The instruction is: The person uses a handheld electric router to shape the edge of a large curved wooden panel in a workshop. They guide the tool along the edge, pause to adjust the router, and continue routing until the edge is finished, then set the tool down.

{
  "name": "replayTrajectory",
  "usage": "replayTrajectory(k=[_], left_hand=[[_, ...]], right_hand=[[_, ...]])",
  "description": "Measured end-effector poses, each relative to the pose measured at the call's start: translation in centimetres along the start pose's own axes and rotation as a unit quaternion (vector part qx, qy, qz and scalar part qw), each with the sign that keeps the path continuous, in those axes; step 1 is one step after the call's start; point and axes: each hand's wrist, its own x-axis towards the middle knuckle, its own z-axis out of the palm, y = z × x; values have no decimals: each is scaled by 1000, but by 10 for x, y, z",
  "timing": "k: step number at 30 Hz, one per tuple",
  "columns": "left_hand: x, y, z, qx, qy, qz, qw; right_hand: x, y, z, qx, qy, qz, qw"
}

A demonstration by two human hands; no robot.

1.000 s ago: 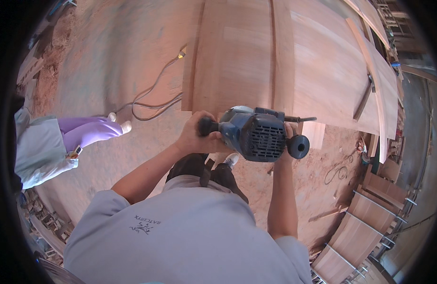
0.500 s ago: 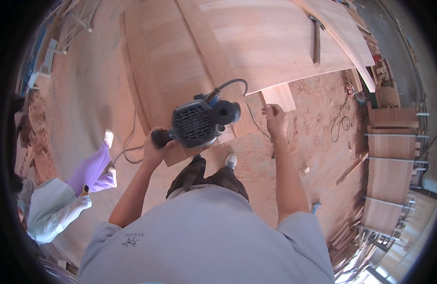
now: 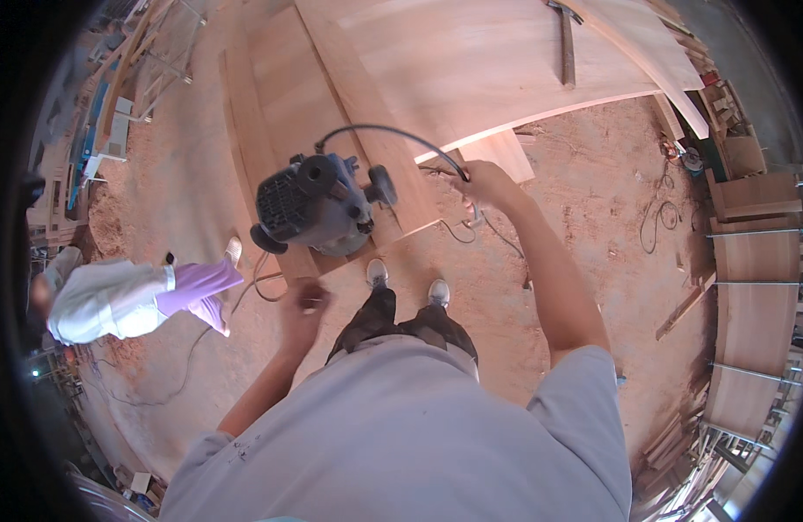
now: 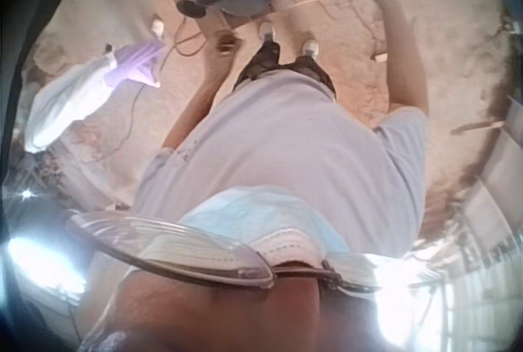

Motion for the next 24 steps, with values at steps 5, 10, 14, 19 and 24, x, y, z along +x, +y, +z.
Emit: replayTrajectory(k=[5,10,14,19,24], left_hand=[[35,88,136,-13,-307,24,951],[38,149,203,-73,-541,157,823],[3,211,174,11,-559,63,827],[-9,253,100,-404,-323,76,852],[24,268,43,-534,-317,151,769]], right_hand=[[-86,-79,-43,268,-69,-91,957],[-136,-140,-51,391,-41,-146,908],[-136,-98,-46,437,-8,-169,884],[-140,72,12,309,108,-177,928],[-197,102,147,455,-66,-266,847]])
